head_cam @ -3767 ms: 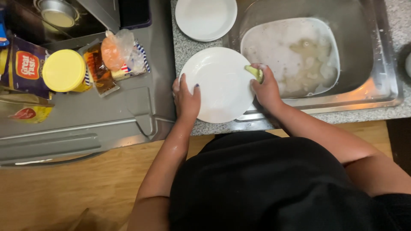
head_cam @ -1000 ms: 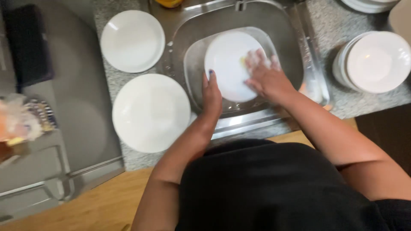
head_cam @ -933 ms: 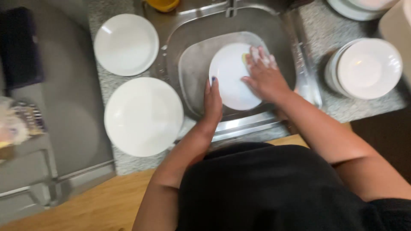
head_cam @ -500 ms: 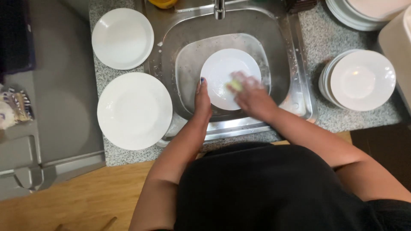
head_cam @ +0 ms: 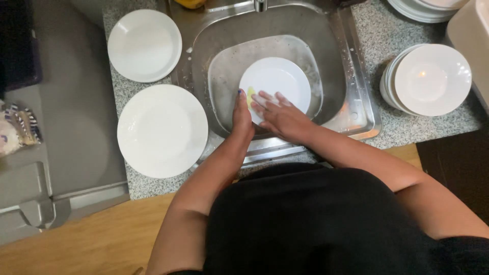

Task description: Washing various dishes and bowls in a kitchen sink using a sponge and soapy water.

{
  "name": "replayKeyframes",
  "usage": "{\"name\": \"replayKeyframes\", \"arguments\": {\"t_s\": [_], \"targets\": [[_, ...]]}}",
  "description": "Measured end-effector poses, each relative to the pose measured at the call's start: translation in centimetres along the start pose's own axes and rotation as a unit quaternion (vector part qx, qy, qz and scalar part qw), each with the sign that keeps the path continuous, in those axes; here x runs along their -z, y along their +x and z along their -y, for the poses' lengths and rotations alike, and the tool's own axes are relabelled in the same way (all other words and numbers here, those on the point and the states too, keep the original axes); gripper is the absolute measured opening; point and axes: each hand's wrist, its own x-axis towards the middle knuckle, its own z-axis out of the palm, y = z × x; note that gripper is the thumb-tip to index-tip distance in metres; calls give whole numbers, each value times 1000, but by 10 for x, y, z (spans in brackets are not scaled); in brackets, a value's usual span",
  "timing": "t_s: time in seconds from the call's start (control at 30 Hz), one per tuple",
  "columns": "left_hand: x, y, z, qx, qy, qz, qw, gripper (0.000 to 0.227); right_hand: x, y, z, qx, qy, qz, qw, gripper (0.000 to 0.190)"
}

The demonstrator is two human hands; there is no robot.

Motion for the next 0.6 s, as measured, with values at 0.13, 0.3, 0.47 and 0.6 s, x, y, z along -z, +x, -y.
{"name": "replayKeyframes", "arguments": {"t_s": [0.13, 0.3, 0.47, 0.6], "targets": [[-1, 4, 11, 3, 22, 42, 999, 65, 6, 20, -29, -72, -82, 21, 994, 65], [-15, -21, -15, 31, 20, 75, 997, 63, 3, 35, -43, -120, -64, -36, 990, 70], [-5, -9, -8, 56, -33, 26, 998, 63, 5, 23, -6, -34, 23, 30, 999, 66], [-4, -3, -6, 21, -67, -51, 996, 62, 13, -6, -16, -81, 31, 107, 991, 50]]}}
